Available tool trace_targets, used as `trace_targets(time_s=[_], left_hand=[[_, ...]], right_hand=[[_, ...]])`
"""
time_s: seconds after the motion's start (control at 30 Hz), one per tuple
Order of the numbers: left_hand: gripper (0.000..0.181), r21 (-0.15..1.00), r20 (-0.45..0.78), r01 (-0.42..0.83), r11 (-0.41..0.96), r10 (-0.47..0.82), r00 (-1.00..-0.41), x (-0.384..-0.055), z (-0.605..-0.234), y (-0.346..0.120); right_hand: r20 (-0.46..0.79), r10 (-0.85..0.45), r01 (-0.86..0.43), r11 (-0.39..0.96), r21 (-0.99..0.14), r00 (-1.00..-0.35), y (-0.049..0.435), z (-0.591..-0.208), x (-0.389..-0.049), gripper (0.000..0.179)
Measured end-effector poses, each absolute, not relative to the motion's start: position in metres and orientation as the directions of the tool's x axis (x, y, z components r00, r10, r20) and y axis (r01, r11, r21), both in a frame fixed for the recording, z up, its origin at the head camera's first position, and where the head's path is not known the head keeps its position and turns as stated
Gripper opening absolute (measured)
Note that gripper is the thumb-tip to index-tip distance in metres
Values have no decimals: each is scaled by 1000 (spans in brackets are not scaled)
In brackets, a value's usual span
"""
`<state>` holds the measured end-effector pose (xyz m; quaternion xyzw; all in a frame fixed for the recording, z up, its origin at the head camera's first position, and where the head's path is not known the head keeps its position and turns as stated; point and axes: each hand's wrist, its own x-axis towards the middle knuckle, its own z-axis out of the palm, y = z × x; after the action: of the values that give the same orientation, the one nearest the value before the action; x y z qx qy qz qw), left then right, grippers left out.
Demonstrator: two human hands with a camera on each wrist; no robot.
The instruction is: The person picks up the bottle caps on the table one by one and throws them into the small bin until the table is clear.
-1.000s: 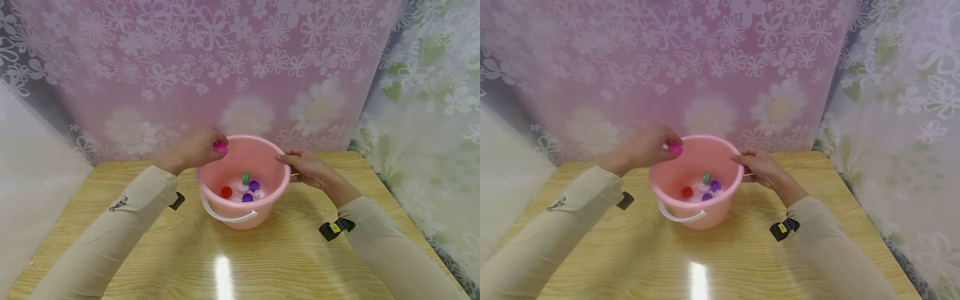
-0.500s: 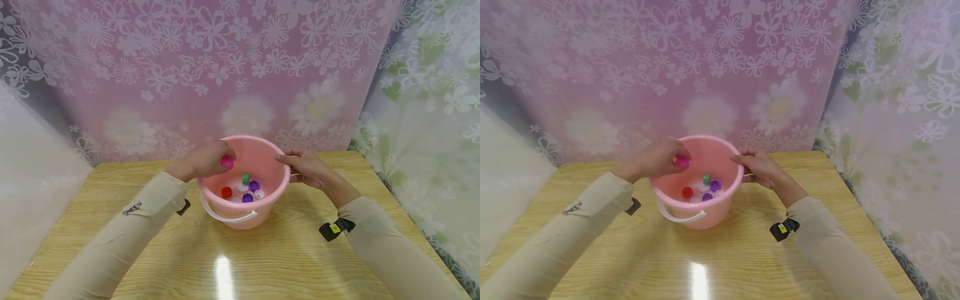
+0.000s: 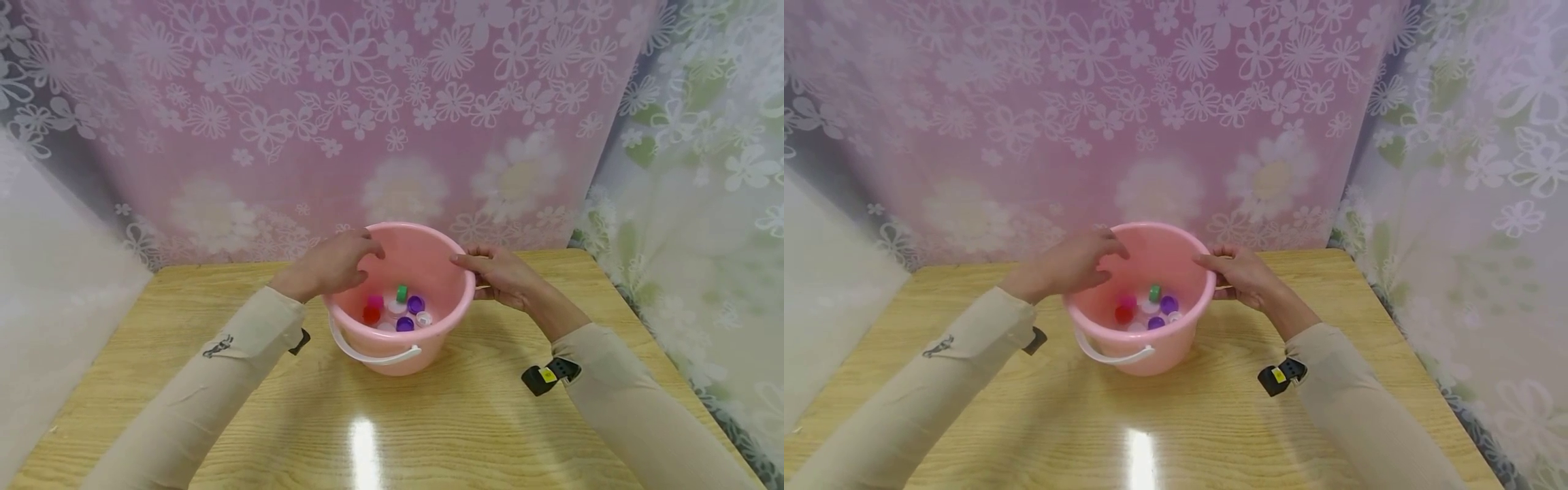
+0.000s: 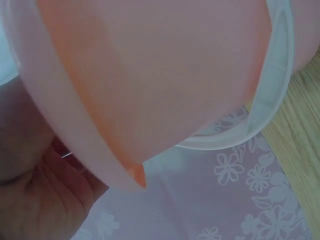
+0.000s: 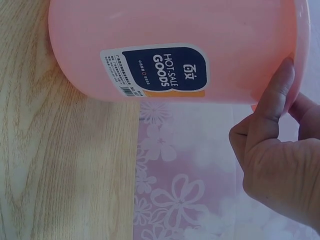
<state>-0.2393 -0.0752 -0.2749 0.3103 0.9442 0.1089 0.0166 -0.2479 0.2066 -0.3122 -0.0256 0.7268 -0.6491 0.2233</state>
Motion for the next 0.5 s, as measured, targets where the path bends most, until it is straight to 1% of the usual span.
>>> trace_targets(time_s=[0.07, 0.13, 0.2, 0.3, 0.37, 0.43, 0.5], left_hand=[[30, 226, 100, 600, 767, 594, -798, -238, -274, -77], [27, 242, 194, 614, 752, 582, -789, -234, -272, -81], [25, 268, 296, 614, 742, 543, -785, -231, -270, -84], [25, 309, 432, 586, 749, 438, -788, -226, -268, -92], [26, 340, 499, 554, 760, 353, -792, -224, -267, -98], [28, 371, 540, 518, 771, 274, -796, -223, -269, -106], [29, 412, 554, 481, 774, 206, -807, -222, -272, -114]], right_hand=[[-290, -326, 251, 159, -955, -900, 207, -312, -248, 44], [-288, -329, 248, 160, -956, -899, 208, -312, -247, 46], [-282, -338, 241, 158, -957, -898, 210, -312, -247, 49], [-271, -355, 226, 163, -960, -895, 214, -311, -245, 54], [-264, -358, 218, 164, -962, -896, 219, -311, -244, 55], [-259, -348, 216, 159, -963, -901, 226, -311, -244, 56], [-245, -329, 207, 147, -967, -912, 234, -311, -243, 58]])
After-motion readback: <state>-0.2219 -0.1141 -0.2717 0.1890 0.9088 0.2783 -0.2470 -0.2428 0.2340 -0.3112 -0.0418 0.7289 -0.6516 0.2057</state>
